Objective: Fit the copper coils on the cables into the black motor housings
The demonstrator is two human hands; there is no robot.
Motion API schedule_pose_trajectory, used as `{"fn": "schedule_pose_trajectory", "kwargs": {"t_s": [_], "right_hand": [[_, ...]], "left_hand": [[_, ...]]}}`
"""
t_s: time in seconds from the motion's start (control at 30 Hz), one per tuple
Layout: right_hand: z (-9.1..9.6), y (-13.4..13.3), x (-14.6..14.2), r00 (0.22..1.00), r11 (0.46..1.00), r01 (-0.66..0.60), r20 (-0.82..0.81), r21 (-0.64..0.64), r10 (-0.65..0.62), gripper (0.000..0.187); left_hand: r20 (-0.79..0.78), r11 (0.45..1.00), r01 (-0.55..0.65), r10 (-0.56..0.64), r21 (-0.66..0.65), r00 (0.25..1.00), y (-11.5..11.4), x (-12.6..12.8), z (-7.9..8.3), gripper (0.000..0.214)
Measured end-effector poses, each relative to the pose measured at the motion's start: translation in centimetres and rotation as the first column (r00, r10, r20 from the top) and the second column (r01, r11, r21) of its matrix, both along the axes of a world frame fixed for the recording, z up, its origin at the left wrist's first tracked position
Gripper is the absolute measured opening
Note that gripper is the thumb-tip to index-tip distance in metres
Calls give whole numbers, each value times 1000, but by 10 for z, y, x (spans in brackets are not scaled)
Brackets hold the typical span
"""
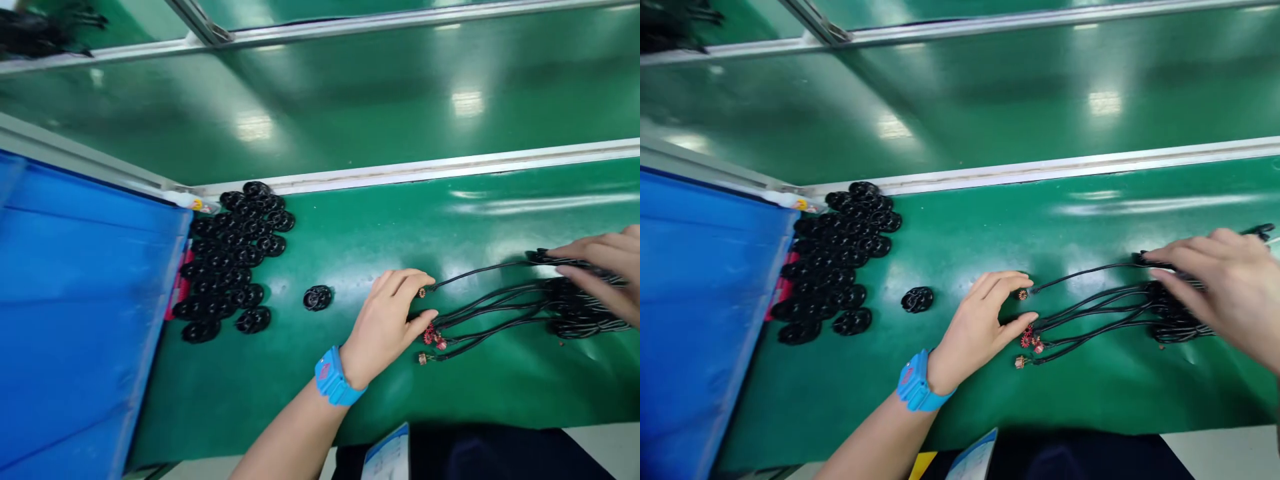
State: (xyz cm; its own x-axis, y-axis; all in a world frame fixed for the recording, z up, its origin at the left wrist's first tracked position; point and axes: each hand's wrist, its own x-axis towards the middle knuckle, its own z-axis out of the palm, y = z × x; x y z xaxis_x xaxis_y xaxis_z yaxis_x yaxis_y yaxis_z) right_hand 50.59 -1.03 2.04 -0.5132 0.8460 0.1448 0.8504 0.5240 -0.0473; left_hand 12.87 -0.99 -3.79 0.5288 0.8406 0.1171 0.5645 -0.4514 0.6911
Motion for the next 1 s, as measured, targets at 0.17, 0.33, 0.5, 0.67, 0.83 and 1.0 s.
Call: {"fn": "schedule_pose_trajectory", "kwargs": {"t_s": [0.17, 0.33, 0.5, 0.67, 0.83, 1.0], "right_hand": [[-20, 1, -107, 981, 994, -106, -167, -25, 100, 22], [-31, -11, -146, 939, 983, -129, -336, -129, 79, 34], [-25, -31, -150, 869, 974, -93, -495, -205, -22, 36], [-19, -26, -147, 770, 946, -190, -637, -262, -22, 29], [-19, -20, -146, 721, 950, -211, -693, -232, -9, 28], [-16, -20, -149, 705, 960, -185, -709, -210, -19, 11]], "left_hand": [[28, 998, -33, 34, -53, 999, -1, -8, 5, 26], [371, 928, -26, 174, -371, 912, -10, -4, 8, 24], [592, 758, 147, 356, -635, 723, -18, 1, 13, 19], [628, 682, 213, 447, -700, 637, -19, 4, 17, 17], [608, 595, 256, 520, -762, 600, -21, 5, 15, 18], [579, 493, 320, 579, -809, 573, -22, 6, 13, 23]]}}
